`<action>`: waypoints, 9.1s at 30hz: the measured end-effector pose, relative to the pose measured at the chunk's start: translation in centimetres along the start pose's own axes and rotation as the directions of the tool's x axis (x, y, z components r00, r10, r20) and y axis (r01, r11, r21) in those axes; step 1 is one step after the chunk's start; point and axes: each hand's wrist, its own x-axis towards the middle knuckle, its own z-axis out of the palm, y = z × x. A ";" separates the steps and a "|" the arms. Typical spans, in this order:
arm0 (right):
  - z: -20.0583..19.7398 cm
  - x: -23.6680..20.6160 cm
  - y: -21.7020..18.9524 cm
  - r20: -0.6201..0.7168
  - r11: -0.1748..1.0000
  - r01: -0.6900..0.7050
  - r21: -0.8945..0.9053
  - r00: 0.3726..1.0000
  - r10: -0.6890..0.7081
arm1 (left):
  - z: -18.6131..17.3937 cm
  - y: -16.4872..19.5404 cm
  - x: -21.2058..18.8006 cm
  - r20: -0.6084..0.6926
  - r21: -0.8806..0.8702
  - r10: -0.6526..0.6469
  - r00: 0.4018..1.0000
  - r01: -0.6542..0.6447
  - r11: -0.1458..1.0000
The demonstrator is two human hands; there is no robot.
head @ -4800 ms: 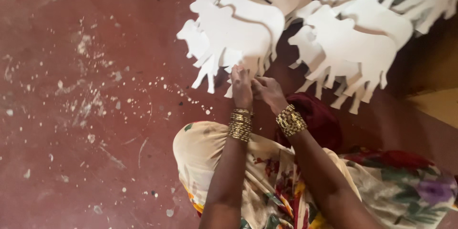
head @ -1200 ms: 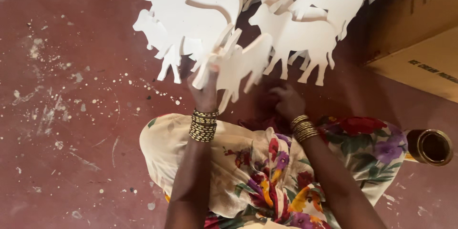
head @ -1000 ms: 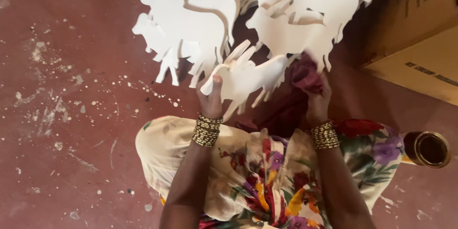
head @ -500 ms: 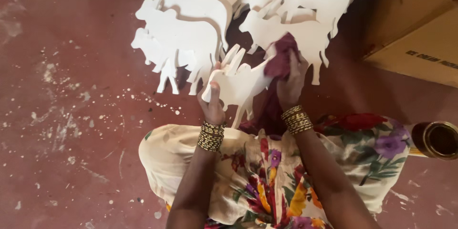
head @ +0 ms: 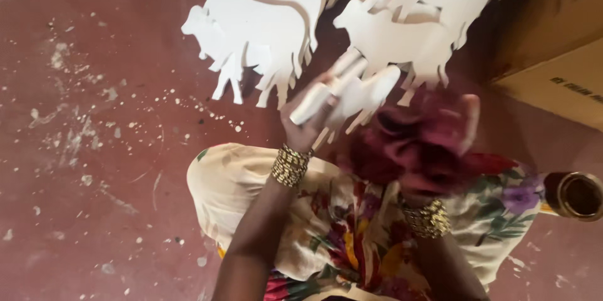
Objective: The person sits on the floor and wipes white animal-shaped foam cutouts one at a time with a maroon cloth, then stacks each wiped cutout onto a growing pile beside them.
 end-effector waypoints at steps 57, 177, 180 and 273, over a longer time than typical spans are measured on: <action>5.1 -4.9 11.1 0.519 0.920 0.013 -0.391 0.829 0.209 | -0.7 -3.0 3.4 -0.253 -0.382 -0.223 0.941 0.115 0.917; 5.3 8.8 -3.2 0.475 0.537 0.561 -0.631 0.826 -0.305 | 1.4 -8.0 -0.3 0.644 -0.564 -0.283 0.711 0.691 0.452; 4.6 9.7 -3.4 0.482 0.609 0.508 -0.609 0.847 -0.223 | 0.9 -6.3 -0.5 0.682 -0.515 -0.231 0.694 0.680 0.522; -4.7 12.8 21.9 -0.174 0.799 -0.448 -0.402 0.894 0.414 | 1.3 -10.9 2.9 0.282 -0.044 -0.652 0.703 0.689 0.724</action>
